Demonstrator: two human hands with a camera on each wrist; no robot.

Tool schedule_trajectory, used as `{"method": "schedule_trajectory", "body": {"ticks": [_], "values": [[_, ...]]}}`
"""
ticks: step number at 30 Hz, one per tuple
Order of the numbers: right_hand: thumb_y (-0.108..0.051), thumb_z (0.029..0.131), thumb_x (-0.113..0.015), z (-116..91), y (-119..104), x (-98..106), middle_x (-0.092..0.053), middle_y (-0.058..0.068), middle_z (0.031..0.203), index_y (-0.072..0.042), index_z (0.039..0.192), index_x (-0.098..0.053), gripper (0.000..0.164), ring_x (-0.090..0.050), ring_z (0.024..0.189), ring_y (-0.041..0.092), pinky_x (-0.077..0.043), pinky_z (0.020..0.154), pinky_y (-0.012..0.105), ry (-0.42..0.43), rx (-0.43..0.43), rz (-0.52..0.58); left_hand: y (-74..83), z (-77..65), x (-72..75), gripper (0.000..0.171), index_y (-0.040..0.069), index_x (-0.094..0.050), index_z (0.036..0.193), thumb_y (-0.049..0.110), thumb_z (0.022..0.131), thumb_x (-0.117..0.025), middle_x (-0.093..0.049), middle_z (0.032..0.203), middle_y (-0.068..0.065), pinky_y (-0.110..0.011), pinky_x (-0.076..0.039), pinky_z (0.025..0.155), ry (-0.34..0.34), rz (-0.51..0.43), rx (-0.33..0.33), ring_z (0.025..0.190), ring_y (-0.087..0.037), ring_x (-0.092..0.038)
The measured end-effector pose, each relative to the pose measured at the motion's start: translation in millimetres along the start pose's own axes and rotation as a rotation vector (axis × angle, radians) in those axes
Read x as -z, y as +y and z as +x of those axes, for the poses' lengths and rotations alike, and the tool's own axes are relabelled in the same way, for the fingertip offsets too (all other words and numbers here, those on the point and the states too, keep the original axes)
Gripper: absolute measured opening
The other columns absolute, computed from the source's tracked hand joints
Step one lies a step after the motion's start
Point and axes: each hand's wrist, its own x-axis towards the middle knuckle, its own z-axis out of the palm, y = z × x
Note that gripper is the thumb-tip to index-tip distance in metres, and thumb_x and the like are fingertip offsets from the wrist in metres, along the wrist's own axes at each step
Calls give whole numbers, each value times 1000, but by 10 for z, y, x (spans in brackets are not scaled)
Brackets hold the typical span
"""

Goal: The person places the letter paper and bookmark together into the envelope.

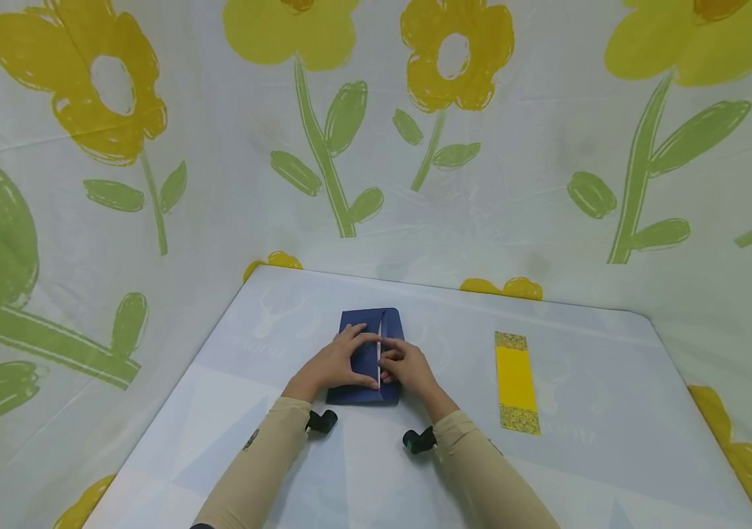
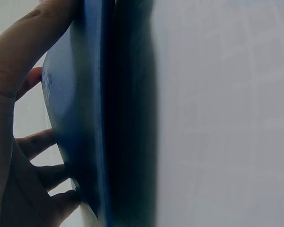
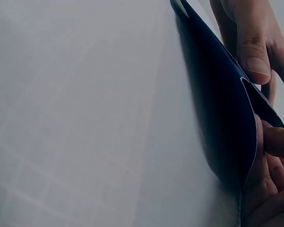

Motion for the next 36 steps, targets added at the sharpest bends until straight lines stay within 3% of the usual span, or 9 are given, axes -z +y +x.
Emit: {"method": "schedule_trajectory", "body": {"ticks": [5,13,20,36], "values": [[3,96,-65,0,5,-1,-72,17,104,1,147,-50,53,-68,67,15,-61,64,33,-9,-8,3,-8,5,-6,96,39,-45,150,69,68,-83,-26,166,-10,-67,-32,112,-4,10,-2,154,-42,-14],[4,97,-63,29,1,24,-61,25,135,-7,158,-35,69,-70,70,17,-62,67,34,-49,-33,25,6,-2,2,96,36,-46,149,69,68,-84,-27,166,-11,-66,-33,111,1,3,-5,153,-43,-14],[3,97,-63,37,-7,52,-63,23,131,-5,155,-40,63,-69,72,17,-62,69,33,-96,-30,17,22,-17,10,97,37,-45,150,70,67,-83,-26,166,-9,-67,-32,111,-4,3,6,154,-42,-14],[3,96,-63,40,-18,37,-62,24,131,-4,155,-40,64,-70,72,17,-62,68,33,-95,-29,8,-4,7,-11,96,37,-46,150,69,68,-84,-26,166,-9,-68,-32,111,-7,9,3,153,-43,-14]]}}
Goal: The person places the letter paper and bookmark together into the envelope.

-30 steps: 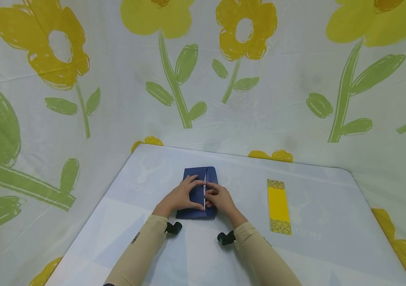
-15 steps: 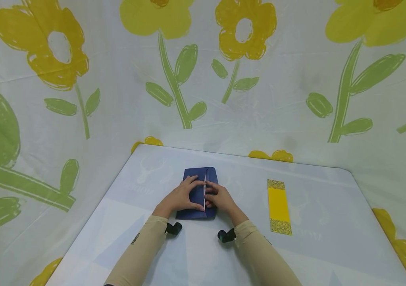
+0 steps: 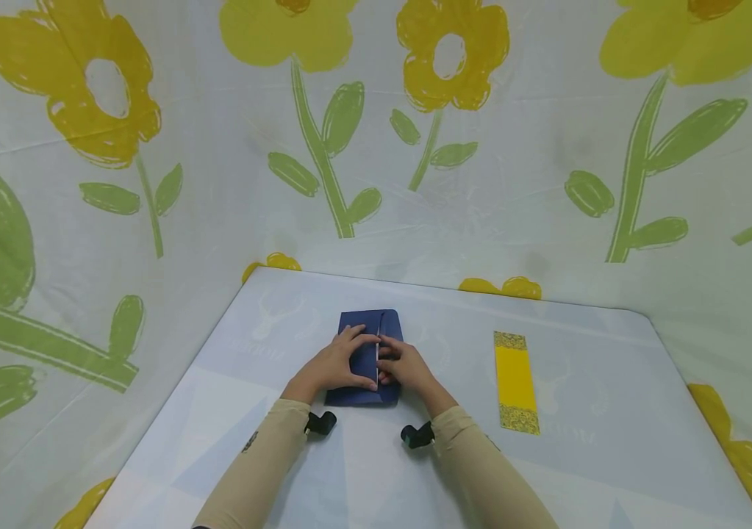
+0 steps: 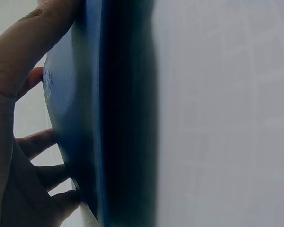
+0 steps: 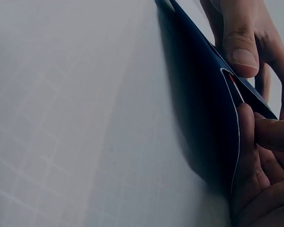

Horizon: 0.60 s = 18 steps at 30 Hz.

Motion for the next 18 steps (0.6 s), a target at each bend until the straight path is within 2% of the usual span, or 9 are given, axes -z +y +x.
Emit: {"method": "schedule_trajectory", "body": {"ticks": [18], "values": [[1,97,-63,-36,-57,-11,-64,22,127,-2,154,-41,61,-70,74,18,-61,69,34,16,-4,-19,24,-32,31,96,35,-46,150,68,69,-84,-26,166,-10,-67,-33,111,0,-10,-3,154,-43,-13]]}}
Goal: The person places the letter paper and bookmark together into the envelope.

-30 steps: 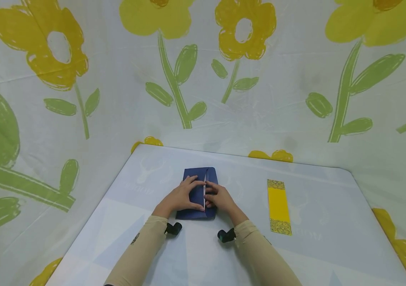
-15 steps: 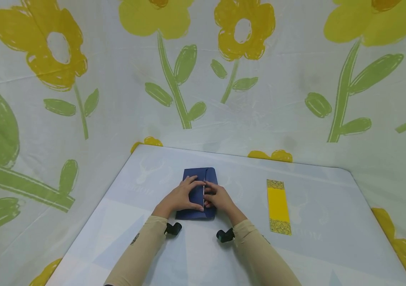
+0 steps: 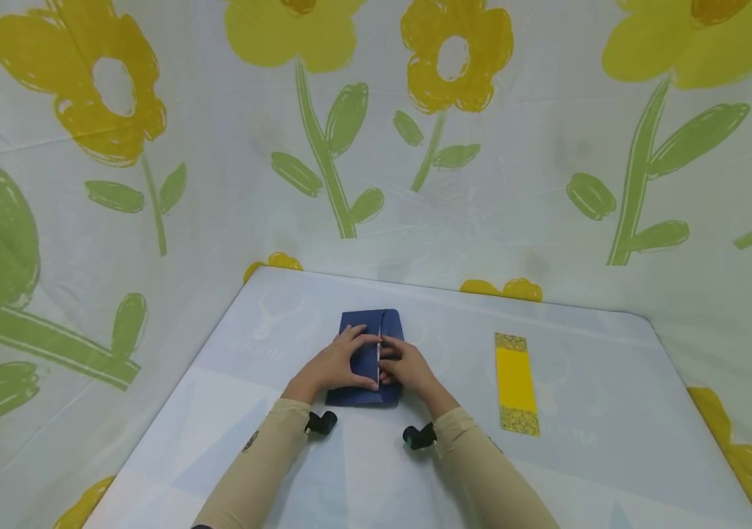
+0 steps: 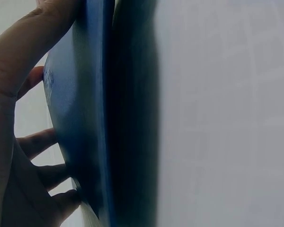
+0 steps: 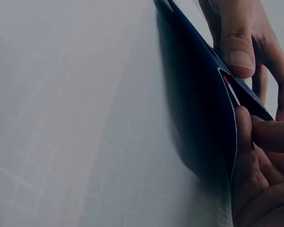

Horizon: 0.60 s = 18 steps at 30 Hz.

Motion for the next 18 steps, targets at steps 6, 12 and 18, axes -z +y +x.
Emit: {"method": "schedule_trajectory", "body": {"ticks": [6,12,18], "values": [[-1,97,-62,-49,-28,65,-66,20,127,-3,154,-41,60,-71,76,19,-61,69,35,29,-11,-17,-2,14,-8,94,38,-45,150,69,69,-83,-24,167,-8,-67,-32,111,-3,-2,15,154,-41,-12],[-2,97,-64,-153,-88,185,-67,18,124,-4,154,-41,62,-70,74,20,-61,68,36,88,-9,-36,4,17,-15,93,40,-46,149,69,69,-83,-24,167,-8,-67,-32,111,-7,-4,31,155,-41,-11],[-4,96,-65,-220,-80,358,-68,17,123,-7,154,-41,63,-70,73,21,-61,67,35,170,-40,-48,-1,16,-9,93,41,-46,149,70,68,-83,-23,167,-9,-67,-32,111,-5,-2,36,154,-41,-13]]}}
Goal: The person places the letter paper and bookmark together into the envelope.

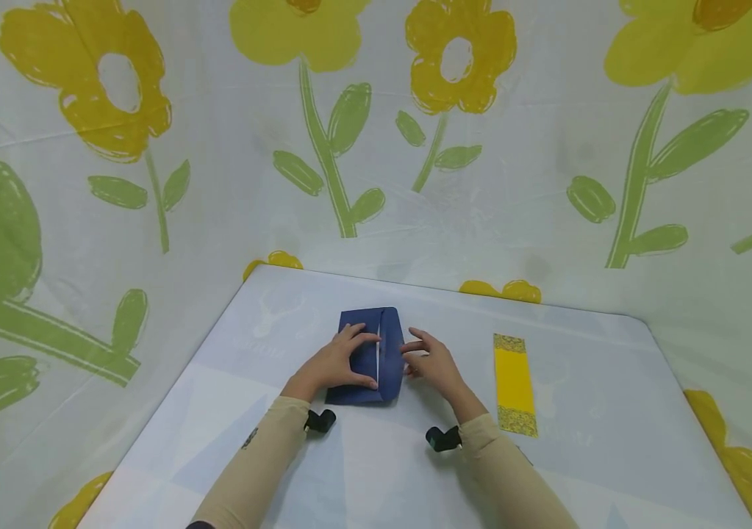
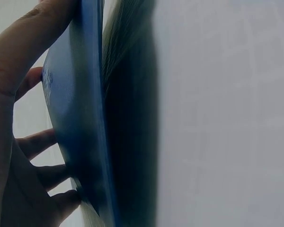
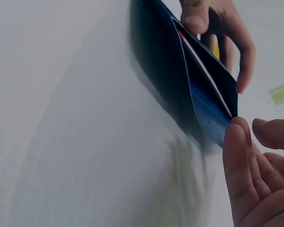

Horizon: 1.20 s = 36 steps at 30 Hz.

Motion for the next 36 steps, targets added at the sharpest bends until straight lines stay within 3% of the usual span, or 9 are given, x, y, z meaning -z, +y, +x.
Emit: {"method": "schedule_trajectory", "body": {"ticks": [11,22,36], "values": [[-8,96,-69,-82,163,277,-68,15,122,-9,155,-41,65,-69,71,20,-61,69,33,128,-47,-48,10,-6,3,94,41,-45,149,69,68,-84,-23,168,-8,-65,-34,111,1,-4,-3,153,-40,-18],[-16,98,-67,-170,187,426,-66,12,125,-15,157,-38,65,-68,76,19,-60,72,30,169,-102,-143,-5,-10,1,92,41,-47,148,67,68,-85,-23,167,-9,-66,-31,113,9,-31,-9,154,-41,-14],[-21,101,-65,-288,246,640,-61,15,132,-14,159,-31,68,-68,81,19,-59,79,31,265,-197,-180,-23,-1,-16,92,41,-48,147,68,67,-85,-25,166,-10,-66,-32,112,22,-29,-17,154,-41,-15]]}}
